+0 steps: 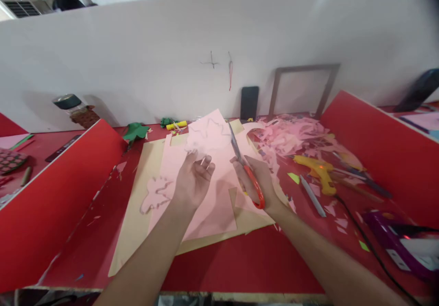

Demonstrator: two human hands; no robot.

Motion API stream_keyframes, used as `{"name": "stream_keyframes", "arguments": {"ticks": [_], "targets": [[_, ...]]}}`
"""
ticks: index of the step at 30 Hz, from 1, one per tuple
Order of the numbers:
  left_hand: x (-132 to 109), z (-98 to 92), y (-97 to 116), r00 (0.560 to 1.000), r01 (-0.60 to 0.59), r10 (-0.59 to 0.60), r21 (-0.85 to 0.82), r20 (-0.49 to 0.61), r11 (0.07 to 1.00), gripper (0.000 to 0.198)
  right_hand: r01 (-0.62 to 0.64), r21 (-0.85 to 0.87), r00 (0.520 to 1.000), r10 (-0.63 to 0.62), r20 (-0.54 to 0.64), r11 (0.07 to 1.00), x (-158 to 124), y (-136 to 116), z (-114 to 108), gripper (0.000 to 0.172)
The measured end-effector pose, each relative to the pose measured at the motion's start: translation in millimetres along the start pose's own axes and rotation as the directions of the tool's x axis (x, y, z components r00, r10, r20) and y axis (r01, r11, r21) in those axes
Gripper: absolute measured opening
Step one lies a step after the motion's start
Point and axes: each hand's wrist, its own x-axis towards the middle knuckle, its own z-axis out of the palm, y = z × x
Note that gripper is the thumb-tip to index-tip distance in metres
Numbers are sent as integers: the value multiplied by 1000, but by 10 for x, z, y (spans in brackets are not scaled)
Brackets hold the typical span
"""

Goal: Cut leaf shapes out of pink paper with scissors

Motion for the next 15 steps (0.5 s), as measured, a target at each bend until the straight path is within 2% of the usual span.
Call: {"name": "stream_keyframes", "arguments": {"ticks": [2,4,6,9,11,15], "targets": [[17,30,-154,994,-72,69,35,85,997,28,-7,28,1000,8,-15,1000,2,46,39,38],[9,14,-304,976,-165,124,232,182,959,28,1,28,1000,0,-19,1000,-27,87,53,35],[-6,-34,-419,960,-251,158,468,230,847,28,28,-7,999,-28,-22,1000,-62,119,49,31],[-28,-120,-483,951,-306,194,635,241,709,40,31,-36,999,-30,13,999,-106,158,30,23],[-39,-160,-459,950,-312,225,669,216,675,49,27,-63,999,-24,42,998,-132,182,20,20],[-66,-186,-394,957,-280,249,707,150,650,52,38,-105,996,-29,84,994,-187,202,20,21]]}}
